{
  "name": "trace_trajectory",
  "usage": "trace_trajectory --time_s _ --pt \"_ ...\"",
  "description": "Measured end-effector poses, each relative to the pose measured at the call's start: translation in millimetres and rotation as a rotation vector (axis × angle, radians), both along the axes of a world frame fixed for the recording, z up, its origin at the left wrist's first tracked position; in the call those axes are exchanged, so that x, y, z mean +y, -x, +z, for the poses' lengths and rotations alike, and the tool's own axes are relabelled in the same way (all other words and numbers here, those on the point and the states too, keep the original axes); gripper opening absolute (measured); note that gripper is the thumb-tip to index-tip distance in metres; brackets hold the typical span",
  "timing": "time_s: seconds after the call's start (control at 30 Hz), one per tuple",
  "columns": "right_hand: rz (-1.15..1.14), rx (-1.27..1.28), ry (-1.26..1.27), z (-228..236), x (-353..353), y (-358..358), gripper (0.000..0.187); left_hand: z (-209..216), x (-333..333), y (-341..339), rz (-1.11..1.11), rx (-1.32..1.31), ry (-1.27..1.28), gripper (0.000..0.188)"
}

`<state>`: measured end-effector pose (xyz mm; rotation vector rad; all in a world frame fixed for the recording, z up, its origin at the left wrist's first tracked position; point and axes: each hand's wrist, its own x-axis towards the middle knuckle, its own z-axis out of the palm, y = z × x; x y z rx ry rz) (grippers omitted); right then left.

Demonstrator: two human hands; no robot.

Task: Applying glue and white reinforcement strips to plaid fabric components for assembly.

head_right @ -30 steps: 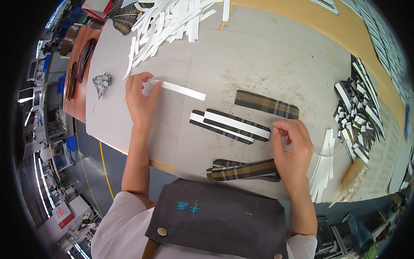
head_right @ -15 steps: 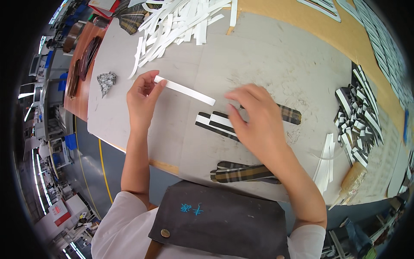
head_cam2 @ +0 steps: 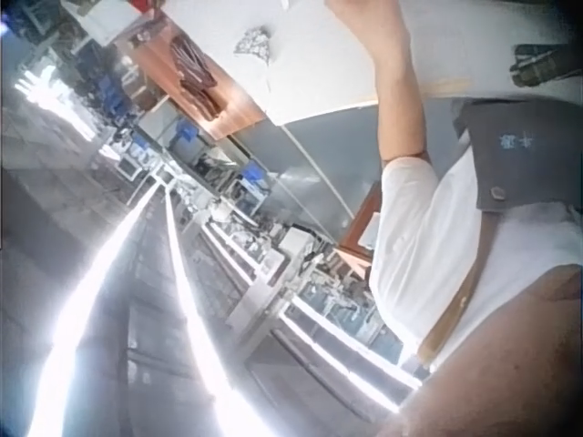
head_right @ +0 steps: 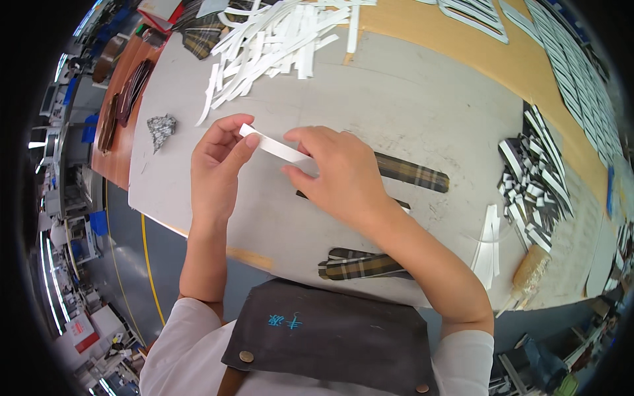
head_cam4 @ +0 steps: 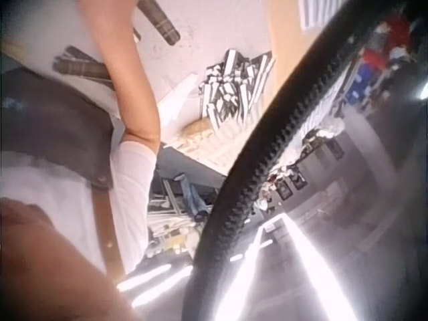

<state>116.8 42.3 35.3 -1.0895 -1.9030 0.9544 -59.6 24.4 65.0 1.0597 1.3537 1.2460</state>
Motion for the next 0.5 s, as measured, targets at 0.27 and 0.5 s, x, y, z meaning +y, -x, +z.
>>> trace_trajectory --time_s 0.27,0.5 --pt "-0.214 -0.209 -0.278 7 -42 -62 0.023 -5 -4 -20 -0.156 -0.259 0.098 0.031" --pt "-0.603 -0.429 -0.05 8 -101 -181 0.024 -13 -17 -44 -0.156 0.096 0.069 0.017"
